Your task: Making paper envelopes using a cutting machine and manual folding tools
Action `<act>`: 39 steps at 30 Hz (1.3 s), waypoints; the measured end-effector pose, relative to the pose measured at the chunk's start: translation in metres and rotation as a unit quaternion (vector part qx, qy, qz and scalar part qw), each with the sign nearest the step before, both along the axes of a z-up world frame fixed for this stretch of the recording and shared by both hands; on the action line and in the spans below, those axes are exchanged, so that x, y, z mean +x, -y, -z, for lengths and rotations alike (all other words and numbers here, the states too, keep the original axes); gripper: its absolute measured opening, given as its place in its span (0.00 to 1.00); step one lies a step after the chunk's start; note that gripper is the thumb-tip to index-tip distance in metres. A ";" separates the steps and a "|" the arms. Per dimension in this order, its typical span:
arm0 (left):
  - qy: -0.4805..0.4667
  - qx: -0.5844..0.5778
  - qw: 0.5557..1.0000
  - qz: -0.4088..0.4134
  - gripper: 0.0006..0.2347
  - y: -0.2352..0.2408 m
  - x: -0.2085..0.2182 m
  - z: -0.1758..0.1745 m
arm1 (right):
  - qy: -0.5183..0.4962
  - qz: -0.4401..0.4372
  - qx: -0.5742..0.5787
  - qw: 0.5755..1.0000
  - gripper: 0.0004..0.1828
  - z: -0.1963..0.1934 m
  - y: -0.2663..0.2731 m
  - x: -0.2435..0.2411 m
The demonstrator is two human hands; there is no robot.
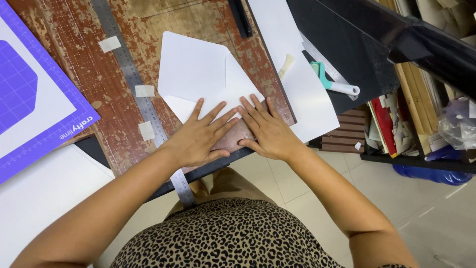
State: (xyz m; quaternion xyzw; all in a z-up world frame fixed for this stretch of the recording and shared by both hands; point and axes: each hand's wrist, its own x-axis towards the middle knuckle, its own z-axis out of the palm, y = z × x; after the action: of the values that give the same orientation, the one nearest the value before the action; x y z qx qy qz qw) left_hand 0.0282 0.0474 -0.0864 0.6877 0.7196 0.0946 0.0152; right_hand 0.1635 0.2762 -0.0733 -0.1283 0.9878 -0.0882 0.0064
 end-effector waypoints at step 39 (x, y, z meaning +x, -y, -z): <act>-0.006 0.030 0.981 -0.192 0.20 -0.018 0.020 0.025 | 0.013 0.481 -0.013 0.877 0.18 0.105 -0.173 -0.118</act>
State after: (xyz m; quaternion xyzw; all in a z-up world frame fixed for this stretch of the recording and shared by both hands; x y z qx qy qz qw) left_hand 0.0482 0.0653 -0.1113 0.5376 0.8351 0.1135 -0.0281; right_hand 0.0456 0.4494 -0.1778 0.3635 0.9264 -0.0949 -0.0255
